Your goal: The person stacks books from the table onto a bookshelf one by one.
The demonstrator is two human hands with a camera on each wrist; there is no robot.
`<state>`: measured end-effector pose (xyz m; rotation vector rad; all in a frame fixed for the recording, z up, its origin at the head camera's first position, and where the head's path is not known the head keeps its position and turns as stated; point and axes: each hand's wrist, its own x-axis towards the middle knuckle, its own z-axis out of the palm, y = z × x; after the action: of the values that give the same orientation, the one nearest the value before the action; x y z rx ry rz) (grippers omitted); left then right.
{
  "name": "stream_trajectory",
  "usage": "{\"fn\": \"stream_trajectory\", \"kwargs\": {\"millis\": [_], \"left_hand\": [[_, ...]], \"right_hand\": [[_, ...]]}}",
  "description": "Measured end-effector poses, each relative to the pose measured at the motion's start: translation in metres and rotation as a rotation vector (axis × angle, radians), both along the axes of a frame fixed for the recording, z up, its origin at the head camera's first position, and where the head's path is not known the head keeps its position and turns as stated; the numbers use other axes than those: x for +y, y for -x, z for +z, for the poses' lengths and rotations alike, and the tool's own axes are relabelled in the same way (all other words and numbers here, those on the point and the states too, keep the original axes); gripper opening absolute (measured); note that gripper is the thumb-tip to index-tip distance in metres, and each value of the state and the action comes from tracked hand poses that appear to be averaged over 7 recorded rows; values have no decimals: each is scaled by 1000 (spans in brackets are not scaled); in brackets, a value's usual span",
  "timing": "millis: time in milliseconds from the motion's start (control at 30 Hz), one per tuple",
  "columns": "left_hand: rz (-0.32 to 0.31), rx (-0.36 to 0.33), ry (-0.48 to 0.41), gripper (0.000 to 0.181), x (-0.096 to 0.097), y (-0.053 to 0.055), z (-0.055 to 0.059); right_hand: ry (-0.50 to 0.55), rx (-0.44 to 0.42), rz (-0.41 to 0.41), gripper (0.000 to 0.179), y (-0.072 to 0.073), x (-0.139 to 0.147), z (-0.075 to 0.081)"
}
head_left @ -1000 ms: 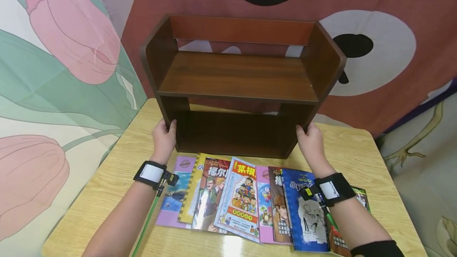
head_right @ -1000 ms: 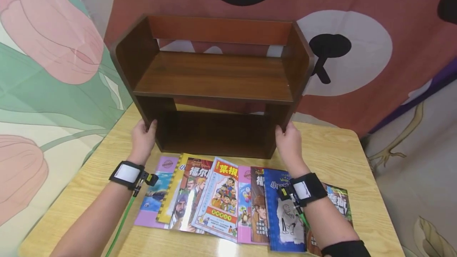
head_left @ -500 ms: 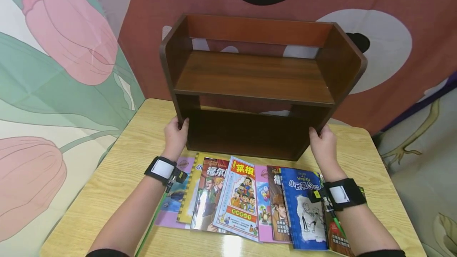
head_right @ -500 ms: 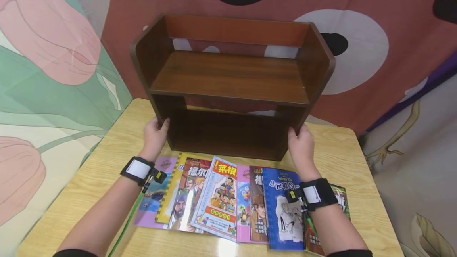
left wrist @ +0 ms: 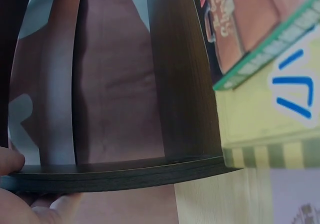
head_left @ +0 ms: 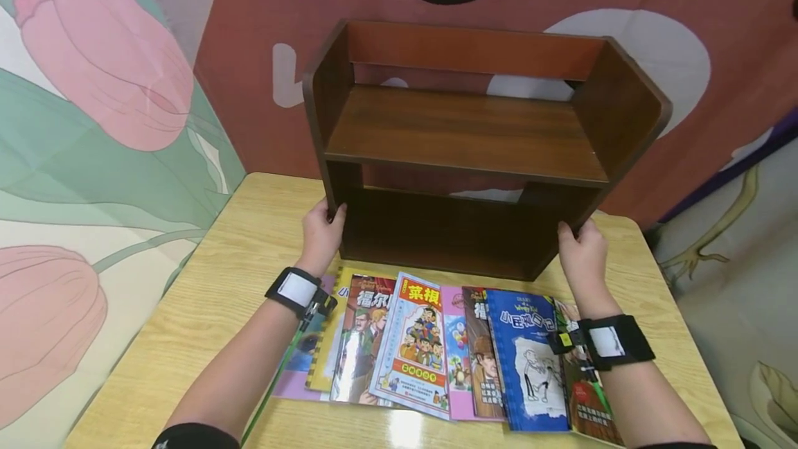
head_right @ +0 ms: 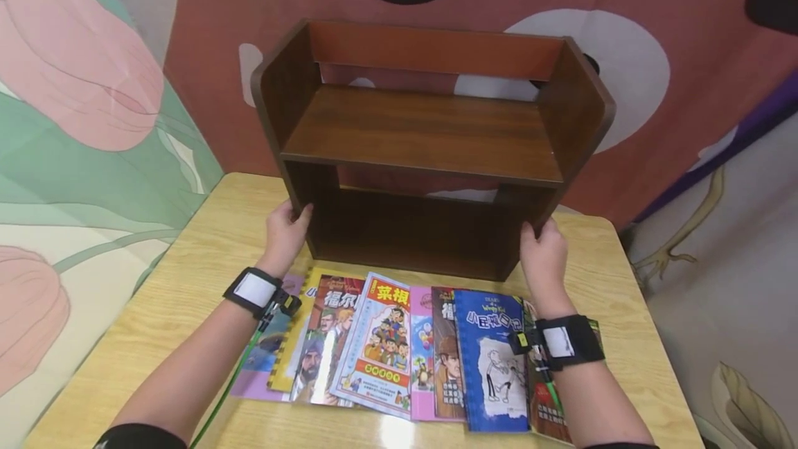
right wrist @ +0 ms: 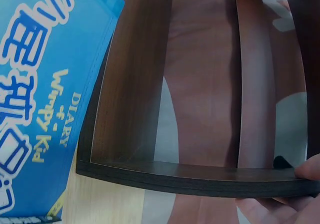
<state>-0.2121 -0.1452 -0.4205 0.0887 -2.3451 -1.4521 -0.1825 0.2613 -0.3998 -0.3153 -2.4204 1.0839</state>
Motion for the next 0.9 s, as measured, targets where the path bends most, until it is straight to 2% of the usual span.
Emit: {"fn": "stream_trajectory", "kwargs": {"millis": [133,400,667,900], "left_hand": [[-10,-13,-9,23,3,2,1],[-35,-21,-13,23,11,3,5],[-64,-40,-27,25,19,5,6],[-77,-9,-11,26,17,4,6]], "right_hand": [[12,-4,-10,32,0,3,-1],[15,40,-41,29,1,11,-2],[32,-10,-67,33,0,17,1],[13,-19,-74,35,2,14,4]]}}
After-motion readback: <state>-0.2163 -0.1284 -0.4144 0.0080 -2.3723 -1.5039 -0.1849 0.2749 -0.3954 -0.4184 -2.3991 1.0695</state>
